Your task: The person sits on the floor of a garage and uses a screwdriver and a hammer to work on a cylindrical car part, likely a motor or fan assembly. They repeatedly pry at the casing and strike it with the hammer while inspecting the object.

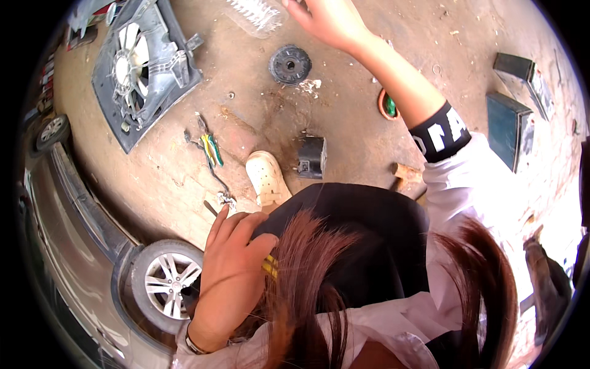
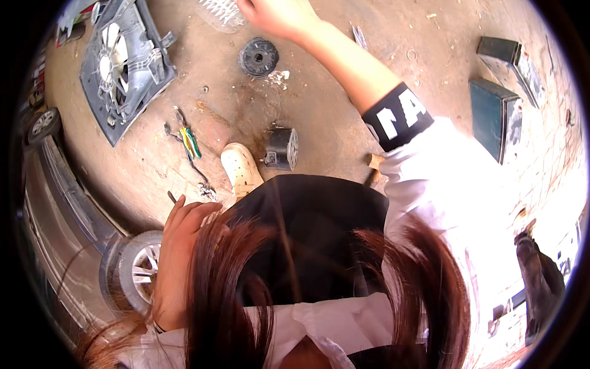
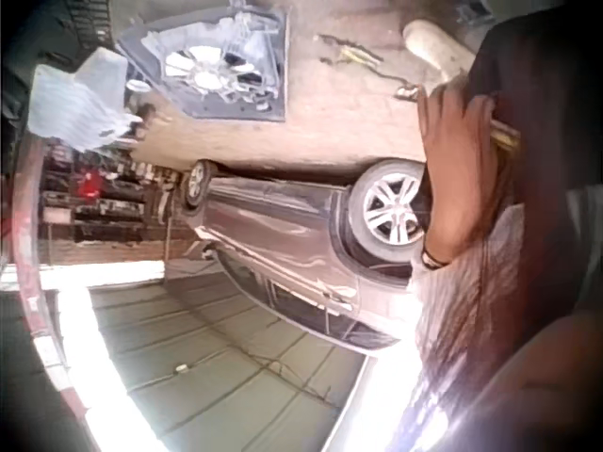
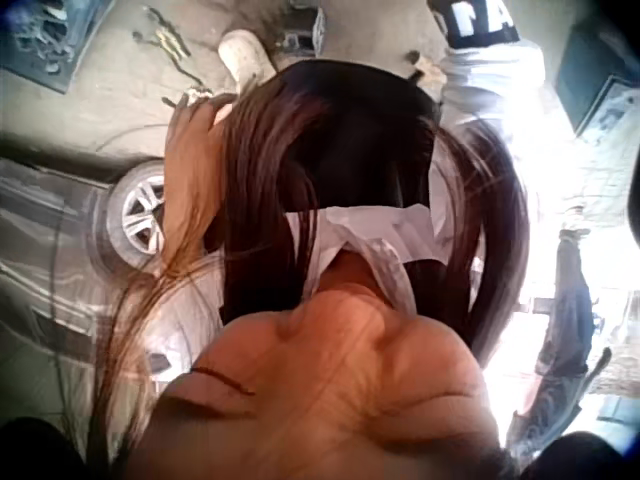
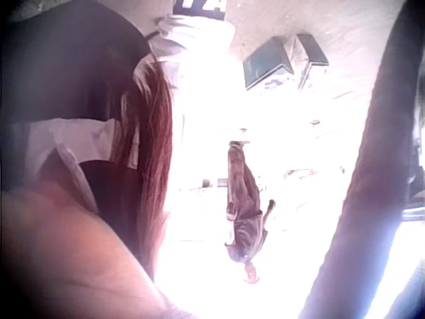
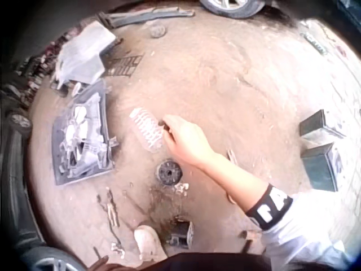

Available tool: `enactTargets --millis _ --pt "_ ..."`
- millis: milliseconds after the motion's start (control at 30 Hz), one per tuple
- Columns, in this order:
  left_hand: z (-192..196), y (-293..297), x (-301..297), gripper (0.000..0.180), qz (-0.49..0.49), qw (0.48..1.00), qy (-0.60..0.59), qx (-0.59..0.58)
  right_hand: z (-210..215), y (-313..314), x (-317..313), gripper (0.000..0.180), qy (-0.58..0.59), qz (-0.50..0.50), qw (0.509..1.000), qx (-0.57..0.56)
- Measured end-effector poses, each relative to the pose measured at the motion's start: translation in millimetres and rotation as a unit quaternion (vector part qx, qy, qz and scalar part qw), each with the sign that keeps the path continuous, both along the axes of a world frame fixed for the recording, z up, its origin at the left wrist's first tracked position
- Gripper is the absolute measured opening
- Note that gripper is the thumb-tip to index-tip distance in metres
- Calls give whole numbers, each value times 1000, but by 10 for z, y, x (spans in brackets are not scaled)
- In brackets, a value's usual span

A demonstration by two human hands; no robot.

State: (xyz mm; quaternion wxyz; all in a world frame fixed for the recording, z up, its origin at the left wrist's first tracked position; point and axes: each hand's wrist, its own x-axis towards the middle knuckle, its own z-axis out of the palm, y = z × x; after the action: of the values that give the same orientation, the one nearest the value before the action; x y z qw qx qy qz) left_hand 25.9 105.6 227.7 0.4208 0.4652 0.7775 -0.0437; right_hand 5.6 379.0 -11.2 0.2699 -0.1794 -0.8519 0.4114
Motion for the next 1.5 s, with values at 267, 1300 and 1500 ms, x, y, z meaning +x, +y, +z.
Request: enactTargets --millis 267,1300,1500 --pt "563 -729 436 19 -35 986 123 103 1538 303 -164 22 -21 53 978 202" --pt "-1692 -2527 2296 28 232 810 -6 538 3666 -4065 3830 21 235 -230 934 -140" --pt "-1818 -2568 2193 21 435 804 21 405 3272 -4548 2883 20 199 -118 943 -239"
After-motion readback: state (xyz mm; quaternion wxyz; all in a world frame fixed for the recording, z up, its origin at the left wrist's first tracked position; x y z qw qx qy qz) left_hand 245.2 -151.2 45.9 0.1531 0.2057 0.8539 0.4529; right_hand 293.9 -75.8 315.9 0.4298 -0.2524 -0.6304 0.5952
